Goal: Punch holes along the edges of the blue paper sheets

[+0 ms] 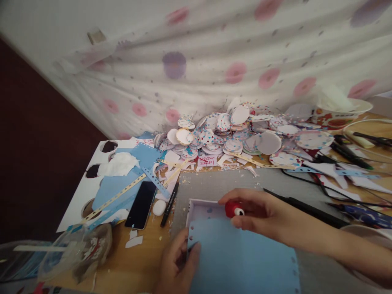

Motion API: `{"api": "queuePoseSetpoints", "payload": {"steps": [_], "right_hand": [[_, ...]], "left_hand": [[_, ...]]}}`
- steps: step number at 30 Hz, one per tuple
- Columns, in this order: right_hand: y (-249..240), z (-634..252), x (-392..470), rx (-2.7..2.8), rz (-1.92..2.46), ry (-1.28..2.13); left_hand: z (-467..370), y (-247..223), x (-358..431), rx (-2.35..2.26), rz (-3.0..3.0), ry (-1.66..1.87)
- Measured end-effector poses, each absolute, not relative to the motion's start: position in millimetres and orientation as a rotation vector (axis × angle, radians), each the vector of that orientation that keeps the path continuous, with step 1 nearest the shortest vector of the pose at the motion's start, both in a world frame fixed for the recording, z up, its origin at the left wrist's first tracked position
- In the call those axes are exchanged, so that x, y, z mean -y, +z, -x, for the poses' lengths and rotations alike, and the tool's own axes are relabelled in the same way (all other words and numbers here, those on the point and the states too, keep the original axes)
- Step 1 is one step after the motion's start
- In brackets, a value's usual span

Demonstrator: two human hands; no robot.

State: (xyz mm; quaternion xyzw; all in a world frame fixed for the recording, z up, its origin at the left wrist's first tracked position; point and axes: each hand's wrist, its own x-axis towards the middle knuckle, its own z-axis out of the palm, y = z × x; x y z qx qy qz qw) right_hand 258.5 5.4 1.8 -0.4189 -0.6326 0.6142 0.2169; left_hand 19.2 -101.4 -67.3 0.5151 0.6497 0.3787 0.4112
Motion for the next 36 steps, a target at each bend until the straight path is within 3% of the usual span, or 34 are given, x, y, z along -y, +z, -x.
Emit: {"api": "queuePoseSetpoints", "payload": {"steps": [3, 10, 23, 31, 36], "right_hand": [[1, -245, -9, 1.912, 1.123, 1.714], [14, -227, -13, 2.423, 1.035, 1.337], [7, -213, -24, 2.542, 0.88, 1.228], [18, -212, -37, 2.549, 0.884, 1.396], [9, -217, -27, 2.578, 0.944, 1.221]], "left_hand": [[-18, -67, 99, -1.679, -1.411, 0.845], [-20, -64, 92, -1.731, -1.603, 0.755], [-20, -51, 84, -1.804, -1.693, 0.451], [-19, -52, 83, -1.659, -1.676, 0.545], [-25, -52, 84, -1.756, -1.623, 0.634]]}}
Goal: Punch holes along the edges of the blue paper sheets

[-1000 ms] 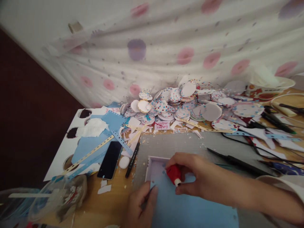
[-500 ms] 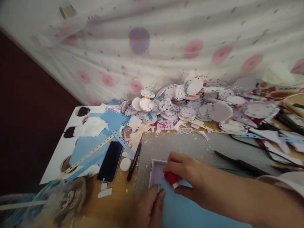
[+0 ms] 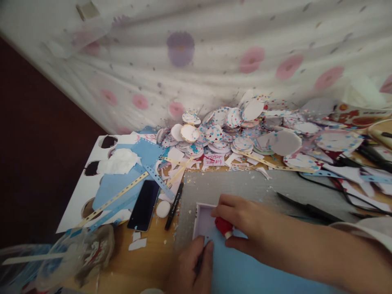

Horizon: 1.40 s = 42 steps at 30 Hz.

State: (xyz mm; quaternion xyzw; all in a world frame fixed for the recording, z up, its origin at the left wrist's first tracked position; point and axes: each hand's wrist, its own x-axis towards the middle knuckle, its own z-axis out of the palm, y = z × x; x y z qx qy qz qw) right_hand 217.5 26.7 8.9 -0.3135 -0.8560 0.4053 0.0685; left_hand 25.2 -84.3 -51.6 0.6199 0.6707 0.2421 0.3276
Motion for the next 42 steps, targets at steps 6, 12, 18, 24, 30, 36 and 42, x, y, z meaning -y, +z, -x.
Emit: {"api": "queuePoseSetpoints", "payload": {"steps": [6, 12, 18, 24, 30, 36, 42], "right_hand": [[-5, -221, -16, 2.534, 0.886, 1.144], [13, -218, -21, 2.518, 0.885, 1.305], [12, -225, -19, 2.492, 0.885, 1.262], [13, -227, -19, 2.506, 0.834, 1.284], [12, -222, -20, 2.485, 0.865, 1.341], [11, -218, -22, 2.417, 0.782, 1.499], [5, -219, -16, 2.357, 0.948, 1.583]], "left_hand": [[-28, -55, 85, -1.711, -1.693, 0.685], [-24, -56, 87, -1.651, -1.728, 0.696], [-25, -56, 87, -1.684, -1.746, 0.686], [-26, -58, 87, -1.675, -1.718, 0.68], [-24, -54, 86, -1.692, -1.728, 0.679], [-20, -51, 83, -1.583, -1.683, 0.699], [-18, -52, 82, -1.547, -1.635, 0.704]]}}
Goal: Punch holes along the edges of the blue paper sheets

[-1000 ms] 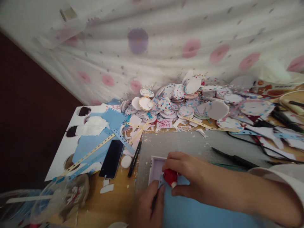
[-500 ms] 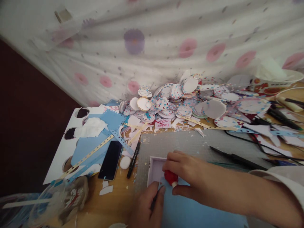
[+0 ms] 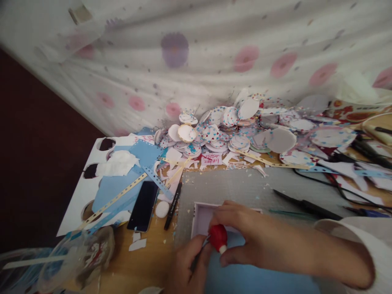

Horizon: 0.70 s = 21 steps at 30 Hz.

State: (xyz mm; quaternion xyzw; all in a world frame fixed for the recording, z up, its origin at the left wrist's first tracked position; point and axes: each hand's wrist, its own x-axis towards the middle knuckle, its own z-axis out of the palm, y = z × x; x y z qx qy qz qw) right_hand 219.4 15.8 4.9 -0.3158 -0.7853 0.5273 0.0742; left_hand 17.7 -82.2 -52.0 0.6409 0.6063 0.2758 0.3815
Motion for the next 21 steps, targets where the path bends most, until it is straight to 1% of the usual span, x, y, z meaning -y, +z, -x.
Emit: {"api": "queuePoseSetpoints", "payload": {"steps": [11, 17, 19, 21], "right_hand": [[7, -222, -6, 2.386, 0.939, 1.462], [4, -216, -2, 2.408, 0.897, 1.218], [5, -215, -2, 2.424, 0.911, 1.17], [6, -214, -4, 2.433, 0.918, 1.147]], "left_hand": [[-19, -51, 84, -1.559, -1.653, 0.703], [-20, -48, 83, -1.538, -1.696, 0.64], [-17, -44, 83, -1.545, -1.667, 0.6], [-12, -36, 81, -1.551, -1.603, 0.631]]}}
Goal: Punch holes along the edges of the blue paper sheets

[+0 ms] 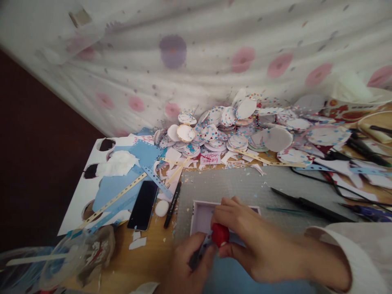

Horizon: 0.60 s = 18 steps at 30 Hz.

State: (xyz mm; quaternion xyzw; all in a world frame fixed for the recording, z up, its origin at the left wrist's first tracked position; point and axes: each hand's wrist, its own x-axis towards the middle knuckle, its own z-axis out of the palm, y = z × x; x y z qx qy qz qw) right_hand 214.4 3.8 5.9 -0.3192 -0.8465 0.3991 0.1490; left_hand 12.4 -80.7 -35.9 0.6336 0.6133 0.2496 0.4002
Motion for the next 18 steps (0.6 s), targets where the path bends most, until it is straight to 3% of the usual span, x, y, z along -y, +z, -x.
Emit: {"api": "queuePoseSetpoints", "payload": {"steps": [4, 10, 18], "right_hand": [[8, -212, -6, 2.431, 0.878, 1.113], [4, -206, -7, 2.508, 0.84, 1.005], [-17, -211, -15, 2.319, 0.824, 1.04]], "left_hand": [[-7, -14, 64, -1.408, -1.663, 0.78], [-16, -6, 31, -1.381, -2.01, 0.635], [-20, -22, 22, -1.193, -1.681, 0.807]]}}
